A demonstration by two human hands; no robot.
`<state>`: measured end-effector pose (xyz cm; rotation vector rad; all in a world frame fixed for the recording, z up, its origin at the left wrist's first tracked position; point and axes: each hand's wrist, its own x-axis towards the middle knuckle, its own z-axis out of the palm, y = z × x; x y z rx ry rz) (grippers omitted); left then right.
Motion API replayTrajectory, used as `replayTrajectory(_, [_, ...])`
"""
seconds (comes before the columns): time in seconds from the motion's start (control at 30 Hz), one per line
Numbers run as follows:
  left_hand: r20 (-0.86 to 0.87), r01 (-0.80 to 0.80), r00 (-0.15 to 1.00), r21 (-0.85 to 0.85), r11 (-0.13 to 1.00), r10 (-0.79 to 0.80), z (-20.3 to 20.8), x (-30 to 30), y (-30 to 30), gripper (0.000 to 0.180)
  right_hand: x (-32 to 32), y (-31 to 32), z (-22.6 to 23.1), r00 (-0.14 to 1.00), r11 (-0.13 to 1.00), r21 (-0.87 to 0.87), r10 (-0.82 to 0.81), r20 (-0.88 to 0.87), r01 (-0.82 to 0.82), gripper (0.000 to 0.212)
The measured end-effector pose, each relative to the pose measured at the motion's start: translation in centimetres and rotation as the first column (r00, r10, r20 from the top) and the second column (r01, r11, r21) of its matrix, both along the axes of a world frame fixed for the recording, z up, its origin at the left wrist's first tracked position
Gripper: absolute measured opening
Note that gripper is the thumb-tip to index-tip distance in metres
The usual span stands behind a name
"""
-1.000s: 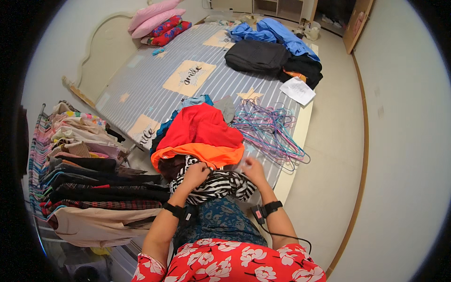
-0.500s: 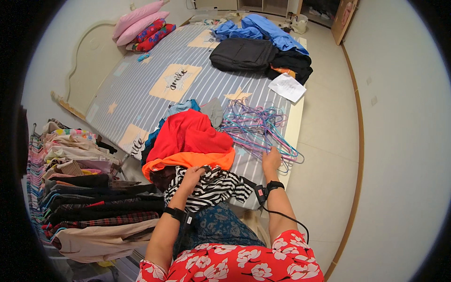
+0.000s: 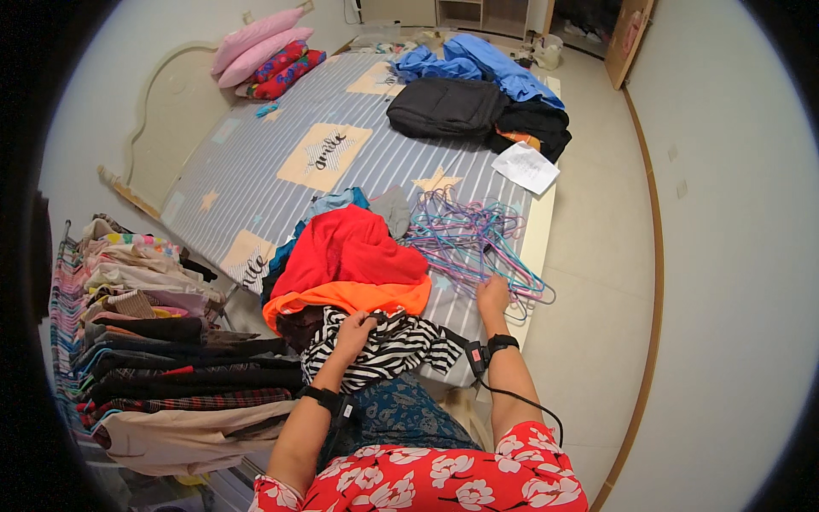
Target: The person picks up clothing items from a bed by hand, inserts a clothes hanger into each item, and hangs them onto a metal garment rack.
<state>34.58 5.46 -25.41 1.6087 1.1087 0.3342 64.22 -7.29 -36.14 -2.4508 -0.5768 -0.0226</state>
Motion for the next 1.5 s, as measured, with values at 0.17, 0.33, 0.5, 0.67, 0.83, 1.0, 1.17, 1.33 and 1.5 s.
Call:
replayTrajectory(0.17, [0.005, -0.011, 1.0, 0.0, 1.0, 0.011, 0.0, 0.0, -0.3, 0.019, -0.7, -1.1, 0.3, 0.99, 0.999, -0.025, 0.042, -0.135, -0.046, 0.02])
replayTrajectory(0.33, [0.006, -0.023, 1.0, -0.01, 1.0, 0.023, -0.5, -0.2, -0.4, 0.021, -2.2, -2.3, 1.5, 0.984, 0.992, -0.07, 0.098, -0.146, -0.109, 0.02])
replayTrajectory(0.5, [-0.024, -0.003, 1.0, 0.055, 0.998, 0.005, -0.9, -0.3, -0.3, 0.02, -2.4, -2.5, 2.6, 0.973, 0.979, -0.153, 0.103, -0.206, -0.136, 0.023])
replayTrajectory(0.67, [0.008, 0.001, 1.0, 0.05, 0.999, -0.001, -0.4, 0.1, -0.7, 0.017, -2.2, -2.3, 1.7, 0.989, 0.978, -0.177, 0.095, -0.113, -0.114, 0.023])
replayTrajectory(0.83, [0.001, 0.005, 1.0, 0.075, 0.997, -0.005, -0.8, -0.3, -0.5, 0.021, -2.1, -1.5, 1.8, 0.991, 0.984, -0.118, 0.129, -0.033, -0.132, 0.027])
replayTrajectory(1.0, [-0.028, -0.008, 1.0, 0.005, 1.0, 0.008, 0.5, 0.4, -0.9, 0.017, -1.1, -0.1, 2.1, 0.961, 0.964, -0.063, 0.263, 0.085, -0.259, 0.025])
replayTrajectory(1.17, [0.047, -0.026, 0.999, 0.074, 0.997, 0.023, -1.0, -0.3, -0.3, 0.019, -1.8, 2.0, 2.2, 0.917, 0.924, -0.132, 0.376, 0.134, -0.359, 0.016])
replayTrajectory(1.33, [0.036, -0.063, 0.997, -0.073, 0.995, 0.066, 0.0, 0.2, -0.5, 0.018, -1.7, 1.9, 1.0, 0.917, 0.881, -0.317, 0.392, 0.072, -0.351, 0.015])
replayTrajectory(1.5, [0.056, -0.07, 0.996, -0.065, 0.995, 0.074, 0.1, 0.0, -0.5, 0.018, -1.9, 1.6, 1.4, 0.909, 0.938, 0.077, 0.304, 0.287, -0.338, 0.01])
